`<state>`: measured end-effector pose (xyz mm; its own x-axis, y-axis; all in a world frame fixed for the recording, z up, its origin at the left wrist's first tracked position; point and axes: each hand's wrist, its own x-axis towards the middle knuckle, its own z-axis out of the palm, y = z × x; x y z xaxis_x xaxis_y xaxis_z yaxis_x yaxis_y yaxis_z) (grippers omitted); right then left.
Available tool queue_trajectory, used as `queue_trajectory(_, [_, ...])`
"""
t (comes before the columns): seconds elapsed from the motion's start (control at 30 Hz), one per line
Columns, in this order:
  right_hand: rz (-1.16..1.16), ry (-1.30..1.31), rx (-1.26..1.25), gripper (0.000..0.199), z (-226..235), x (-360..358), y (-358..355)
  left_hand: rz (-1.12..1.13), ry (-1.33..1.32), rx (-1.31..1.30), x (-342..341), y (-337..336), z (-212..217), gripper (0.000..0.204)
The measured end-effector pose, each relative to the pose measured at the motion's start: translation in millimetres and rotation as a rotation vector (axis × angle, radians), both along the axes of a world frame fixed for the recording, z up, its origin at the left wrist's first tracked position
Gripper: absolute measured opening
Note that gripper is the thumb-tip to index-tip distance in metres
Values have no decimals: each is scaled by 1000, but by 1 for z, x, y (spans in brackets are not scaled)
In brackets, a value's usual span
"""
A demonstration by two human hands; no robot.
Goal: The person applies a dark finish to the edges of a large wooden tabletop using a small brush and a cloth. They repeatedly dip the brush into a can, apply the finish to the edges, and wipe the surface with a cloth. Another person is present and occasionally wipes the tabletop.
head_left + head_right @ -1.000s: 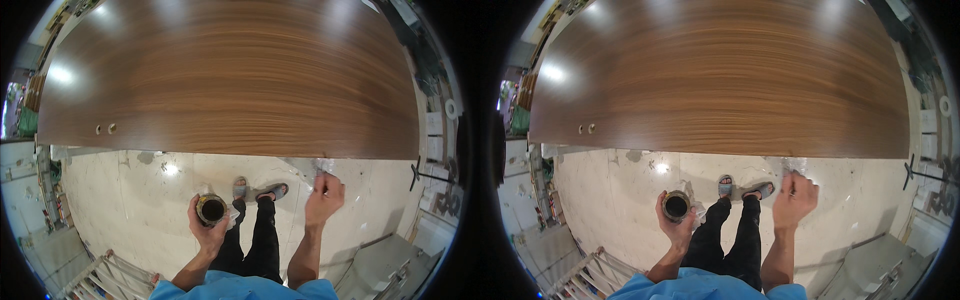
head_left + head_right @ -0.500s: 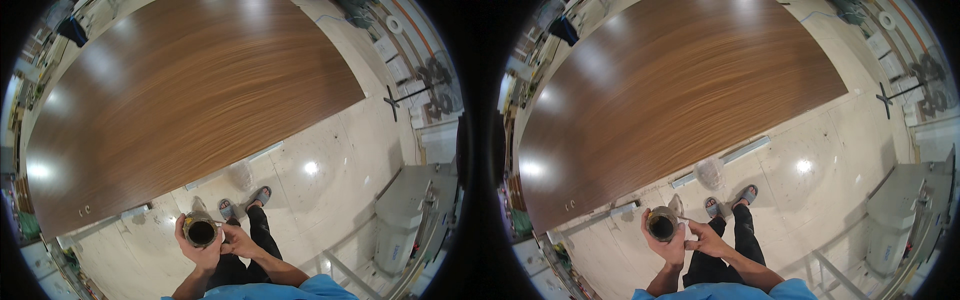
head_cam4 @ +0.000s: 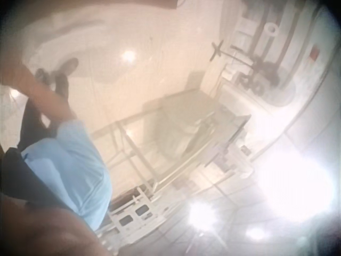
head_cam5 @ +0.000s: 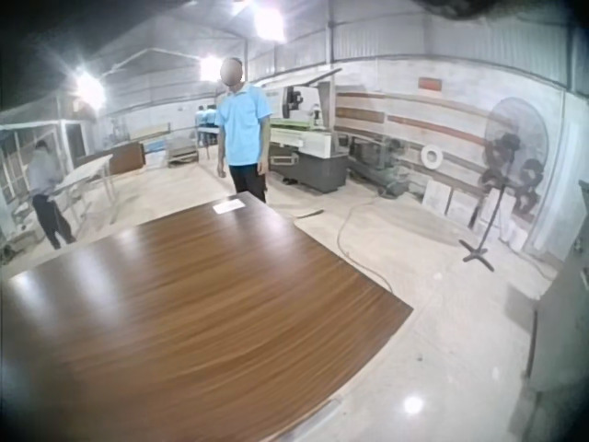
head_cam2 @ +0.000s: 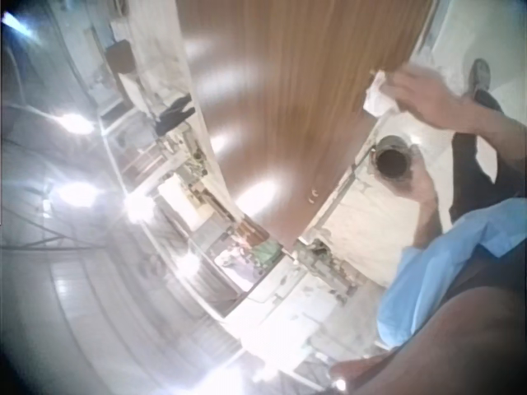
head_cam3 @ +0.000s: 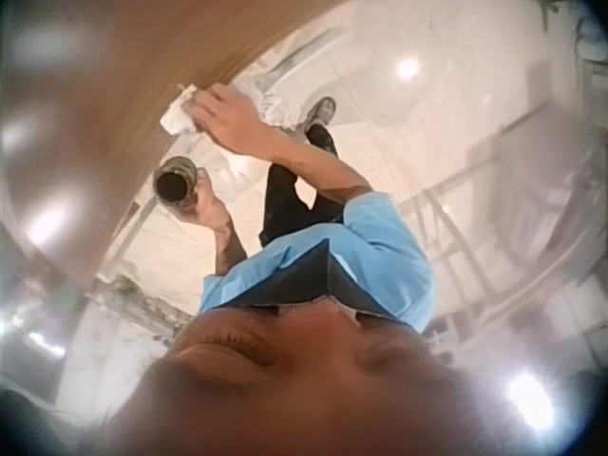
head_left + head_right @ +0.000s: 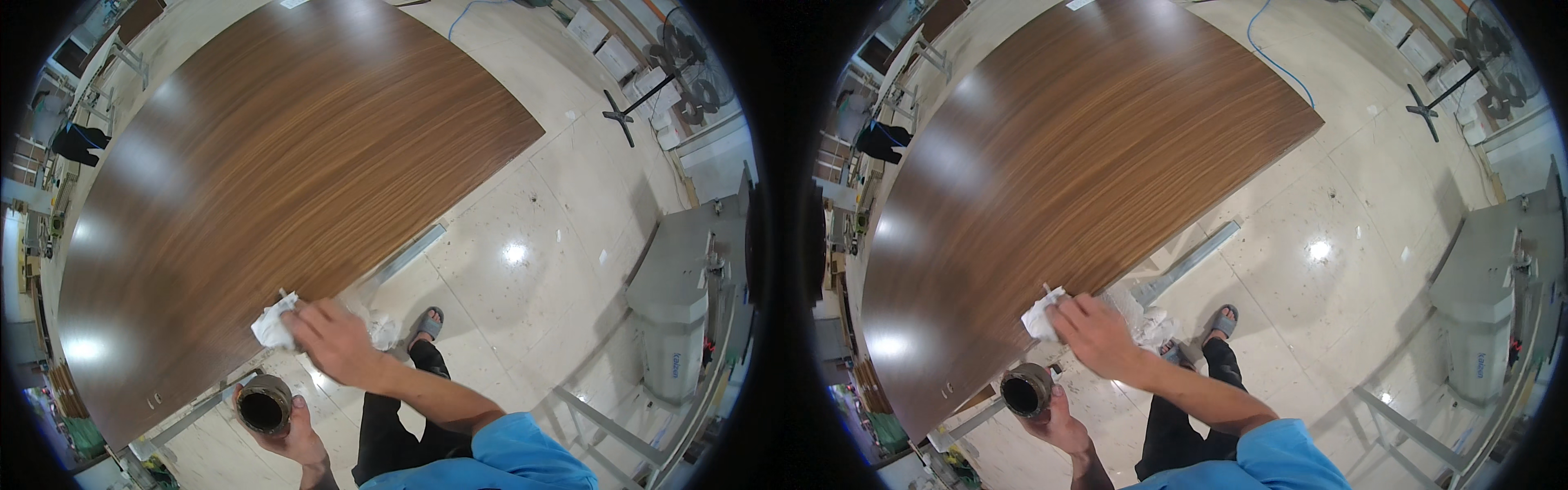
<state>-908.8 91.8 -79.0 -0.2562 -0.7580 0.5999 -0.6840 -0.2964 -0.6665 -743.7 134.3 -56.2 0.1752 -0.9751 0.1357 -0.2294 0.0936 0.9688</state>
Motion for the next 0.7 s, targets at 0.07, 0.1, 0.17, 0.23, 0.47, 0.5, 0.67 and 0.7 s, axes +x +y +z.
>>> queue_trajectory(0.07, [-84,61,8,38,-5,-27,-7,-10,-43,42,-6,3,-2,84])
queue_trajectory(0.1, [-142,85,18,37,-10,-51,-5,-18,-48,52,-8,6,-3,84])
queue_trajectory(0.17, [-307,186,43,37,-19,-105,-3,-15,-107,70,-18,7,-8,84])
queue_trajectory(0.23, [-444,252,104,41,-20,-173,5,-20,-122,80,-29,8,-9,85])
queue_trajectory(0.47, [-947,370,126,36,4,-367,27,-87,-219,42,-75,8,0,87])
queue_trajectory(0.5, [-969,351,112,39,6,-380,32,-101,-280,-14,-82,7,0,88])
queue_trajectory(0.67, [-802,230,90,47,-5,-343,34,-155,-293,0,-119,8,4,90])
queue_trajectory(0.7, [-700,209,16,39,-12,-315,31,-175,-338,-45,-126,8,4,90])
